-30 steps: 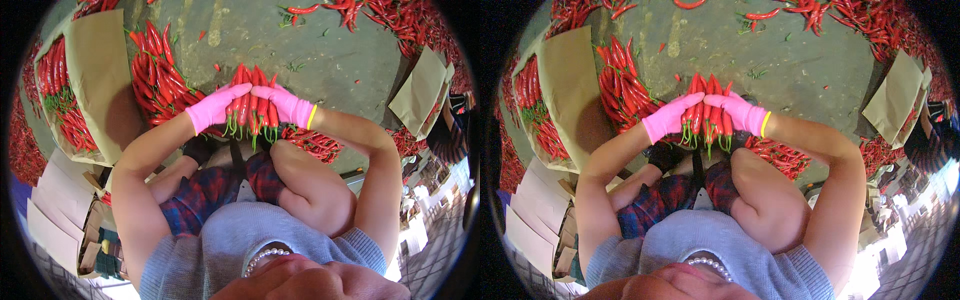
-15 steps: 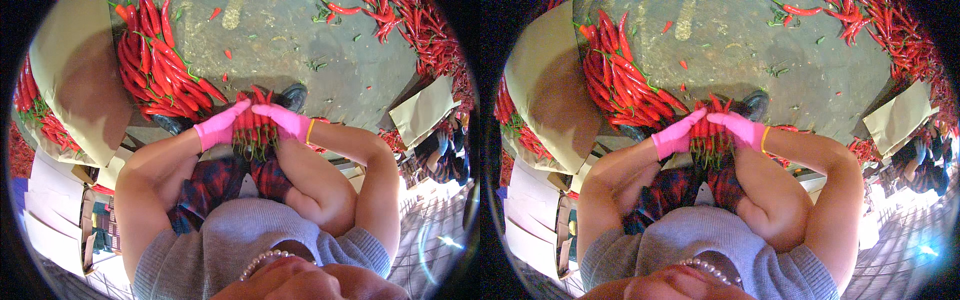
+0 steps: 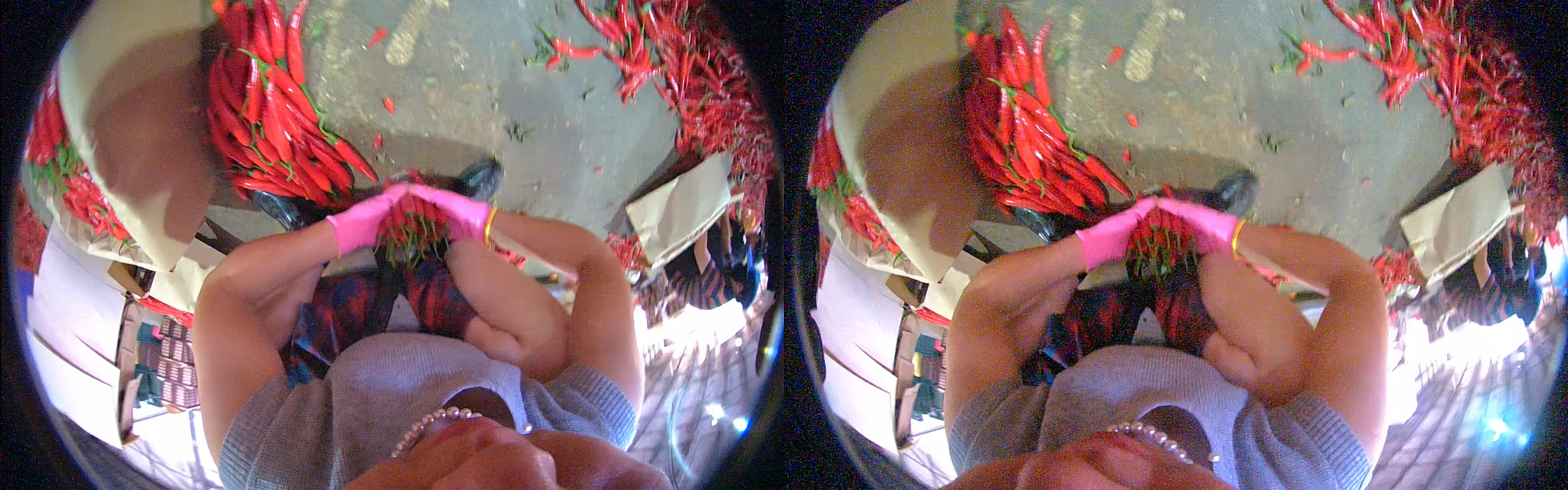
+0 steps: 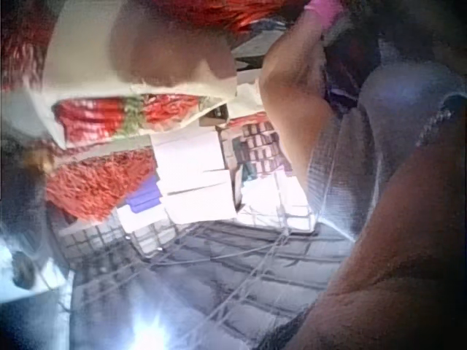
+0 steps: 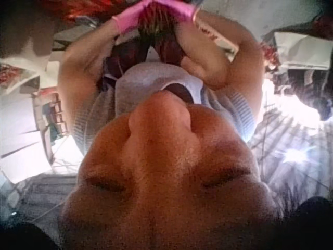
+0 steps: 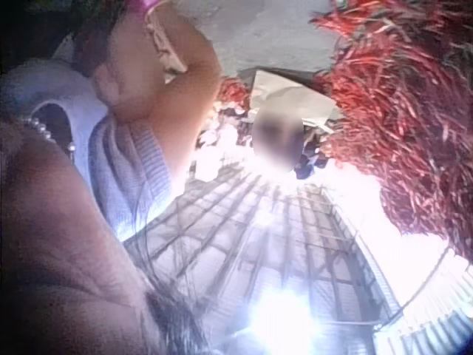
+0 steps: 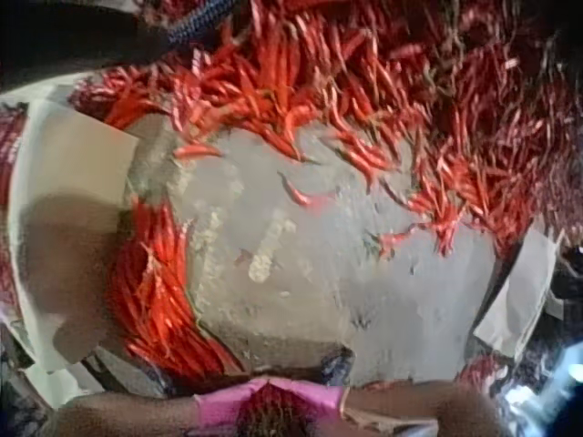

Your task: The person sorts red peppers on the floor and packs them into cardboard boxes by hand.

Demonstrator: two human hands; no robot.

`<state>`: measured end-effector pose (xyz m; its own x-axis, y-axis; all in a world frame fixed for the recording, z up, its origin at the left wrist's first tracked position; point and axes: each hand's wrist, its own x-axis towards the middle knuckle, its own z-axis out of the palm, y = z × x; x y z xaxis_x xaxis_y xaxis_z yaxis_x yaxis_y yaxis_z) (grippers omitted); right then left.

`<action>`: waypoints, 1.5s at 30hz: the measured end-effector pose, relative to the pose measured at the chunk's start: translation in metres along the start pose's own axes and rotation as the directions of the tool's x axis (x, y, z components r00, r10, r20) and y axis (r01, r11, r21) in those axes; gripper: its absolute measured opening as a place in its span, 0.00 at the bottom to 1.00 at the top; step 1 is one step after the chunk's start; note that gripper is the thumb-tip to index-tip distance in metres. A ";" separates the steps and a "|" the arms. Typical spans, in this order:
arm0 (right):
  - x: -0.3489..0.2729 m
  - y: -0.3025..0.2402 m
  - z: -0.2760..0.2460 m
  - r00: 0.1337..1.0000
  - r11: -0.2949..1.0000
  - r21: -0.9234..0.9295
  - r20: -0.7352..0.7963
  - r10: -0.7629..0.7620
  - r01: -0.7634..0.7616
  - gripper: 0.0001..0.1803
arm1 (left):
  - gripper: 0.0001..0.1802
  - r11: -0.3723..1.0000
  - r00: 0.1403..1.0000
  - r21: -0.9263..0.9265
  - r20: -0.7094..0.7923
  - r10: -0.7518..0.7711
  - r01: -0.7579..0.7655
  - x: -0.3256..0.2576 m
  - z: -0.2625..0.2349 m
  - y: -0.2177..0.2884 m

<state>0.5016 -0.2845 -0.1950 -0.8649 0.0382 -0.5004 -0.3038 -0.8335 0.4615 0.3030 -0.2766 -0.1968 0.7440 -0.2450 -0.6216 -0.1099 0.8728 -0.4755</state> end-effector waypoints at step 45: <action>0.440 -0.020 0.663 0.924 -0.911 0.314 -0.350 0.152 0.268 0.53 | 0.36 -0.752 -0.320 -0.614 -0.682 0.658 -0.239 -0.388 -0.013 0.230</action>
<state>-0.1380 0.1146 0.0610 -0.7058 -0.2839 -0.6490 -0.0808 0.9425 -0.3243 -0.0200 0.0133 -0.0727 -0.7597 0.3648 -0.5383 -0.4999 -0.8571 0.1246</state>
